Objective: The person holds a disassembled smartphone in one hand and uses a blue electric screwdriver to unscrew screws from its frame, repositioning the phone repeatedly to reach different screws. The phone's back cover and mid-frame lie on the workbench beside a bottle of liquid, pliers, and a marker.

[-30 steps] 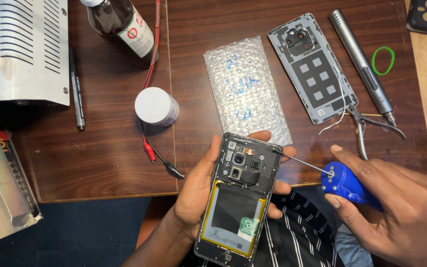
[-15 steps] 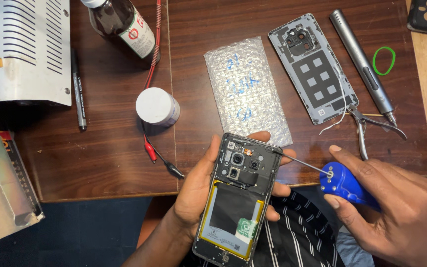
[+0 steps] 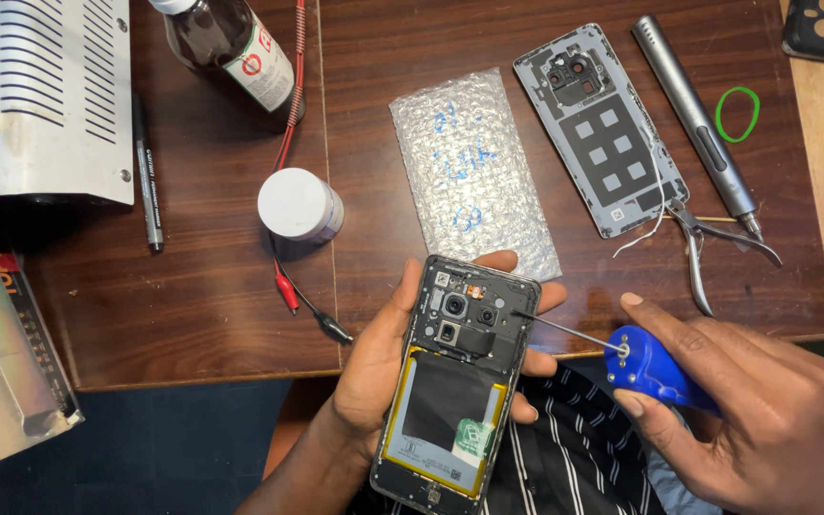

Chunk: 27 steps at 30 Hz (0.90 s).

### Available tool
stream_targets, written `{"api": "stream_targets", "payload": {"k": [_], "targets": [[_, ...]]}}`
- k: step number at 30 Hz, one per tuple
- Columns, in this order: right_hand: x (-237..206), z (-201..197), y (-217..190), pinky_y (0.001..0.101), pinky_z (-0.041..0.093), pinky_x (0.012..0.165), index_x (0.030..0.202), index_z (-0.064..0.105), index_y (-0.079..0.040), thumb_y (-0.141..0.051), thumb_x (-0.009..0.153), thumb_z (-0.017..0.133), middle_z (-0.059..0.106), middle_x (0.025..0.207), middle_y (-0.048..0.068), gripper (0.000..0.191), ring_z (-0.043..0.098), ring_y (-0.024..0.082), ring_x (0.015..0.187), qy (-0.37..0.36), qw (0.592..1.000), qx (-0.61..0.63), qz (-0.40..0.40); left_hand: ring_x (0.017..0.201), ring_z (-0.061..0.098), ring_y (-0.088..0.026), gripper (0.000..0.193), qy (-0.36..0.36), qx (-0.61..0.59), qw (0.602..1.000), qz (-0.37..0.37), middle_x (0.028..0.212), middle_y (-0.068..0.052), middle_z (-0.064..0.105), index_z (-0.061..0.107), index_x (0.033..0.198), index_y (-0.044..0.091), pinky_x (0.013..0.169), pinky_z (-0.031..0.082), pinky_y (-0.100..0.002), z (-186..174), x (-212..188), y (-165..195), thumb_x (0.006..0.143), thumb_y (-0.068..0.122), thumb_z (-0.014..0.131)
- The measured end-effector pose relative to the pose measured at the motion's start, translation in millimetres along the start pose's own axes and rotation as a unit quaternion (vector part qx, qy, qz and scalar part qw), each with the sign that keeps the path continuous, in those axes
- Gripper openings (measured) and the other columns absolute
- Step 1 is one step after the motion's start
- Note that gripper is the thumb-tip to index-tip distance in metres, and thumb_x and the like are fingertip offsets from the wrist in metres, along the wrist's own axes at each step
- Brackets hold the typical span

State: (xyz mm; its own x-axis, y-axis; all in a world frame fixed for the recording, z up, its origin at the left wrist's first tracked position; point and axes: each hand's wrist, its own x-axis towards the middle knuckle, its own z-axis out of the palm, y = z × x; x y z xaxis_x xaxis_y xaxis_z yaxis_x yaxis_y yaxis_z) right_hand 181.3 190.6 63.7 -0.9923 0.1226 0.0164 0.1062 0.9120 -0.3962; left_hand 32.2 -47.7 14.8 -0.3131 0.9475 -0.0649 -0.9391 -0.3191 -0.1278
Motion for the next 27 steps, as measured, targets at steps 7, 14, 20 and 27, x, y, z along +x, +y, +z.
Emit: {"api": "stream_targets", "payload": {"k": [7, 14, 20, 27], "targets": [[-5.1, 1.5, 1.5, 0.0366, 0.061, 0.074, 0.137, 0.068, -0.01, -0.043, 0.075, 0.08, 0.078, 0.093, 0.013, 0.071, 0.078, 0.024, 0.083, -0.009, 1.0, -0.006, 0.007, 0.122, 0.065, -0.048, 0.078, 0.001, -0.014, 1.0, 0.0, 0.163, -0.033, 0.035, 0.018, 0.169, 0.003, 0.094, 0.063, -0.058, -0.6, 0.4, -0.3, 0.115, 0.059, 0.018], [-4.8, -0.1, -0.7, 0.0368, 0.06, 0.075, 0.136, 0.067, -0.008, -0.038, 0.077, 0.078, 0.077, 0.097, 0.013, 0.068, 0.077, 0.024, 0.084, 0.013, 1.0, 0.003, -0.009, 0.123, 0.064, -0.048, 0.077, -0.002, -0.002, 1.0, -0.001, 0.163, -0.034, 0.036, 0.018, 0.17, 0.003, 0.094, 0.063, -0.058, -0.3, 0.1, -0.5, 0.116, 0.058, 0.018], [-8.7, 2.0, 2.0, 0.0372, 0.06, 0.075, 0.139, 0.066, -0.01, -0.042, 0.075, 0.08, 0.078, 0.094, 0.011, 0.072, 0.078, 0.023, 0.083, -0.014, 1.0, 0.008, 0.016, 0.122, 0.065, -0.048, 0.077, -0.005, 0.0, 1.0, 0.001, 0.162, -0.034, 0.037, 0.019, 0.169, 0.003, 0.093, 0.063, -0.057, -0.3, -0.6, -0.6, 0.116, 0.058, 0.018], [-12.6, 3.0, 6.3, 0.0377, 0.06, 0.073, 0.139, 0.067, -0.011, -0.045, 0.074, 0.081, 0.078, 0.094, 0.011, 0.074, 0.078, 0.025, 0.08, -0.029, 1.0, 0.003, -0.008, 0.121, 0.065, -0.047, 0.077, -0.006, -0.002, 1.0, 0.007, 0.161, -0.034, 0.037, 0.019, 0.17, 0.003, 0.094, 0.063, -0.057, 0.3, -0.5, -1.6, 0.116, 0.058, 0.018]]}}
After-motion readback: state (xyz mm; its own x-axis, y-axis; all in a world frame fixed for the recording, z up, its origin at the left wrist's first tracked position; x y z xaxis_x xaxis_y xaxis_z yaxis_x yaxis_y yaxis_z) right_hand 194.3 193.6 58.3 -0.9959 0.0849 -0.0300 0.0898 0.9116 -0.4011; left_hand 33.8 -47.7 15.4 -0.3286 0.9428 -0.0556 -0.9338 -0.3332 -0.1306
